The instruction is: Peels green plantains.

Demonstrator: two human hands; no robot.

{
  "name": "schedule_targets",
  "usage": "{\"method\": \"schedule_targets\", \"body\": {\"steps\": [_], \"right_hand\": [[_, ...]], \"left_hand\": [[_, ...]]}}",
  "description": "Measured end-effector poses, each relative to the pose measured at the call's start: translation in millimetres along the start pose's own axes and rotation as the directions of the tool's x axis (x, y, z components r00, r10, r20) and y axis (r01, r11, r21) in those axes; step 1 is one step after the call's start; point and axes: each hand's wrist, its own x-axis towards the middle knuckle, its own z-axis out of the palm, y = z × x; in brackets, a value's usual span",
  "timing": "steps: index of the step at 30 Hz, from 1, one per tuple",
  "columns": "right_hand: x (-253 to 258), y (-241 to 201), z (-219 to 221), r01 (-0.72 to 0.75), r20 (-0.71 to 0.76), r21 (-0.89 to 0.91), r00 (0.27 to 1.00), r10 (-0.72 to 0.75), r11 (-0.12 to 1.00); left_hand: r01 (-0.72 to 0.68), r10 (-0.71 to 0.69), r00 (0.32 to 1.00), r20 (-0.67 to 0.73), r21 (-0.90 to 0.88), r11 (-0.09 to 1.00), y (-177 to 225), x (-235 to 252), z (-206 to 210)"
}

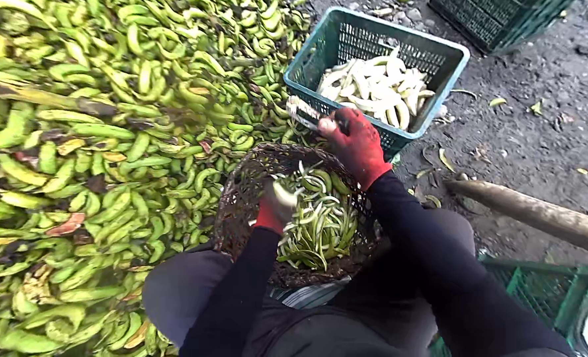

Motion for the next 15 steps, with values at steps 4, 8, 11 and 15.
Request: {"method": "schedule_targets", "body": {"steps": [4, 8, 11, 15], "right_hand": [[4.5, 9.3, -15.1, -0.004, -0.121, 0.264, 0.992, 0.038, 0.964], [5.2, 8.4, -24.8, 0.076, -0.207, 0.543, 0.977, 0.045, 0.836], [5.7, 6.8, -25.9, 0.084, -0.192, 0.604, 0.981, 0.042, 0.792], [2.2, 4.1, -30.7, 0.052, -0.149, 0.591, 0.988, 0.046, 0.805]], "left_hand": [[-0.117, 0.191, 0.965, 0.180, -0.356, 0.927, 68.0, 25.5, 90.0], [-0.226, 0.156, 0.954, 0.255, 0.271, 0.936, 13.9, 36.7, 126.3], [-0.336, -0.031, 0.906, 0.422, 0.763, 0.552, -69.4, 51.6, 111.2], [-0.454, -0.309, 0.852, 0.423, 0.890, -0.034, -130.5, 65.9, 53.1]]}}
